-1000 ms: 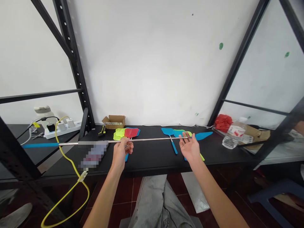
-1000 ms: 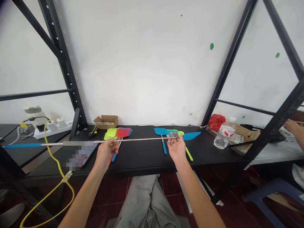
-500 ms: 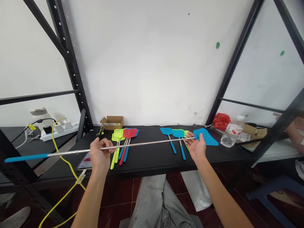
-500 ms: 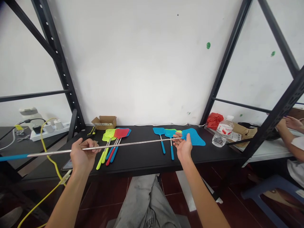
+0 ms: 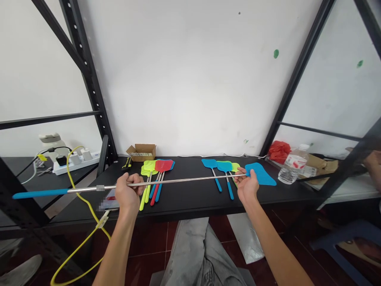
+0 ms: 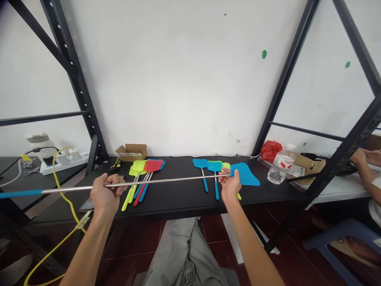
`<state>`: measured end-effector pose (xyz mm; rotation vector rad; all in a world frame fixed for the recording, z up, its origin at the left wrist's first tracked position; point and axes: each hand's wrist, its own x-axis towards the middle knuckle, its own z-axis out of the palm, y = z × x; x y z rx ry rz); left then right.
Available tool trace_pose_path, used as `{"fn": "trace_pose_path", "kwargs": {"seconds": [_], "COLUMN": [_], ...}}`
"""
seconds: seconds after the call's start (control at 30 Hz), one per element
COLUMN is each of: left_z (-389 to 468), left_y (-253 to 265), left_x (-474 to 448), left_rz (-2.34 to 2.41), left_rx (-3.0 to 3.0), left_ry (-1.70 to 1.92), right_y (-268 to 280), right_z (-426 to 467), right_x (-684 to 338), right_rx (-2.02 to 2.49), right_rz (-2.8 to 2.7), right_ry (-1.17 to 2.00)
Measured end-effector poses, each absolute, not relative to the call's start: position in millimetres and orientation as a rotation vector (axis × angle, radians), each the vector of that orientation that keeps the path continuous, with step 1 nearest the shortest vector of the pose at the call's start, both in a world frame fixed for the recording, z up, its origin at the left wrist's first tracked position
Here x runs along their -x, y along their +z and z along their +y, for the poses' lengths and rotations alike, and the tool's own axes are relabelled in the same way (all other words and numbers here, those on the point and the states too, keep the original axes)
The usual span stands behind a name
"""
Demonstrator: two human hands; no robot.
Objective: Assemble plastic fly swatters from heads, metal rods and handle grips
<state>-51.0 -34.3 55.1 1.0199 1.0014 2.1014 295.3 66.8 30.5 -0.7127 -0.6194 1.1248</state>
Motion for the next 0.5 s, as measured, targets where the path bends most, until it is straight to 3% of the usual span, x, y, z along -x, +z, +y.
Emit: {"fn": "trace_pose_path", "kwargs": {"seconds": [0.5], "left_z": [-30], "left_y": [52], "left_x": [-2], "left_rz": [1.005], "left_rx": [-1.1], "left_ry": [1.94], "right_y": [28], "right_z": [54], "right_x": [-270], "right_rx": [0.649], "right_rz": [-0.589], "right_ry": [1.203]}}
